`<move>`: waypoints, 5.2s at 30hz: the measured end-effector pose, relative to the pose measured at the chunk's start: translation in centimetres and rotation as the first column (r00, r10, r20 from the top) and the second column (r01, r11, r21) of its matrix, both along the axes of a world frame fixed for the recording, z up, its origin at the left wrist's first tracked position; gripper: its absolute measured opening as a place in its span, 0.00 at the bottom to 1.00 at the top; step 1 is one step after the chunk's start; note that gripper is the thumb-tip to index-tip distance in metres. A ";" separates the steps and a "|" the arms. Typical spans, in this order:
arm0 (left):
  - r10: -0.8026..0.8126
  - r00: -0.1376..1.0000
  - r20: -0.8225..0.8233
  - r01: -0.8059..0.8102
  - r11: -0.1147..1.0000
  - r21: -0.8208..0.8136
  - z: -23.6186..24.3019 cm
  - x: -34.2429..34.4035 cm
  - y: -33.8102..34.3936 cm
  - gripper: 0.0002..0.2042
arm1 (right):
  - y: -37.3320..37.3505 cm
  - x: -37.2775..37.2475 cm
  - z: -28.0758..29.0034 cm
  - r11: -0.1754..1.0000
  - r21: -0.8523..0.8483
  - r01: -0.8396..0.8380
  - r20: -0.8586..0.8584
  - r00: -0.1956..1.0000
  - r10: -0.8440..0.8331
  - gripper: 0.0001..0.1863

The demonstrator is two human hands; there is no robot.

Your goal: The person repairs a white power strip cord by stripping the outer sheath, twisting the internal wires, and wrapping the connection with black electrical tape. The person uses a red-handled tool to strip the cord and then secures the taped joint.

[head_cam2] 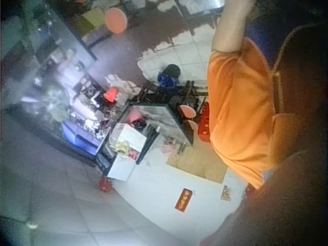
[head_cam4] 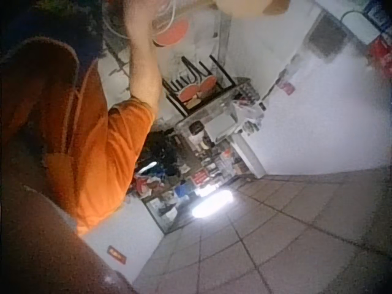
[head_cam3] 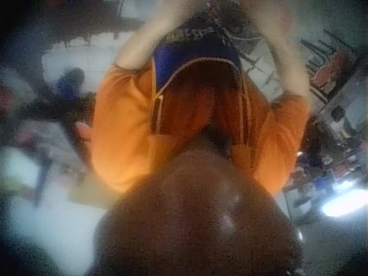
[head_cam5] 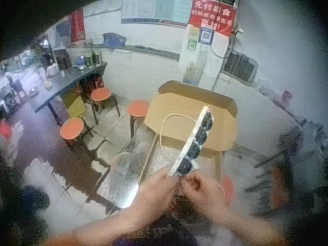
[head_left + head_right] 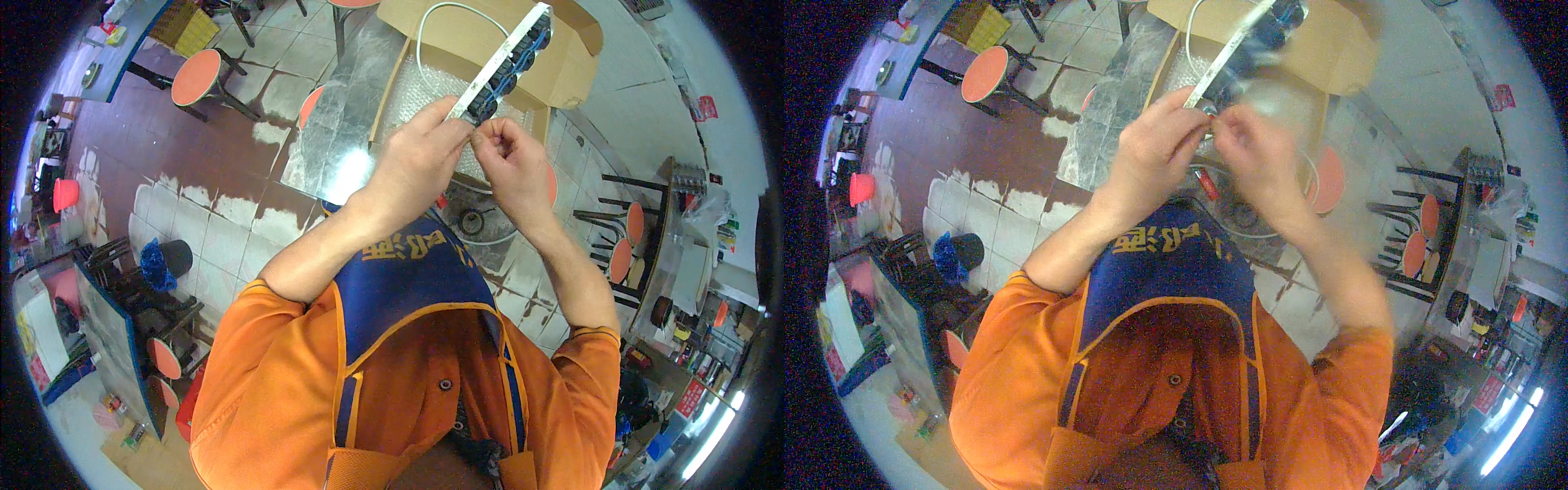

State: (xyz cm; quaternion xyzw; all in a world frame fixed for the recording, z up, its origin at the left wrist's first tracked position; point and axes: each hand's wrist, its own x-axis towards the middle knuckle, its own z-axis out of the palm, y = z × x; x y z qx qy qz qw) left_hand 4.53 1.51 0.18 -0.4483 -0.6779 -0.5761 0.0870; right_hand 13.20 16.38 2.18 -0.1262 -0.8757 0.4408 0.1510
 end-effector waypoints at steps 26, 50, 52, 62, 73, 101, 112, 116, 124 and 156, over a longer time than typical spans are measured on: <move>0.021 0.955 0.297 -0.035 0.999 0.041 0.4 0.1 -0.1 0.04 | 1.1 -0.6 1.4 0.637 0.769 -0.053 -0.203 0.924 0.323 0.10; 0.169 0.985 0.026 -0.170 0.985 0.016 -0.6 -0.9 -0.8 0.08 | -1.7 -1.4 1.8 0.996 -0.035 0.079 -0.115 0.990 -0.083 0.08; 0.143 0.985 0.101 -0.147 0.989 0.034 -0.5 -0.7 -0.7 0.07 | -1.5 -0.6 2.5 0.914 0.404 0.028 -0.204 0.977 0.060 0.14; 0.103 0.987 0.120 -0.107 0.994 0.027 -0.3 -0.2 -0.4 0.05 | 0.6 -1.2 2.3 0.687 0.719 -0.104 -0.168 0.933 0.317 0.11; 0.157 0.987 0.026 -0.157 0.987 0.032 -0.9 0.2 -0.4 0.10 | -1.4 -1.6 1.5 0.987 -0.140 0.076 0.101 0.993 -0.062 0.03; 0.077 0.951 0.301 -0.098 0.994 0.056 0.6 0.4 -0.7 0.11 | 1.1 -1.7 3.1 0.617 0.770 -0.163 -0.132 0.905 0.404 0.11; 0.153 0.986 0.062 -0.157 0.984 0.085 -0.9 0.3 -0.2 0.10 | -1.5 -1.6 2.2 0.951 -0.271 0.146 0.319 0.946 -0.054 0.07; 0.201 0.980 -0.017 -0.198 0.974 0.113 -1.6 0.1 -0.3 0.11 | -2.1 -1.7 2.8 0.263 -0.919 0.293 0.331 0.937 0.113 0.10; 0.067 0.934 0.350 -0.107 0.990 0.095 -0.2 0.1 -0.7 0.12 | -0.5 -0.6 2.4 0.957 0.277 -0.082 -0.144 0.982 0.126 0.07; 0.173 0.985 0.025 -0.173 0.985 0.004 -2.1 0.7 -0.5 0.13 | -1.0 -1.5 -0.7 0.702 -0.689 0.177 0.274 0.961 0.026 0.11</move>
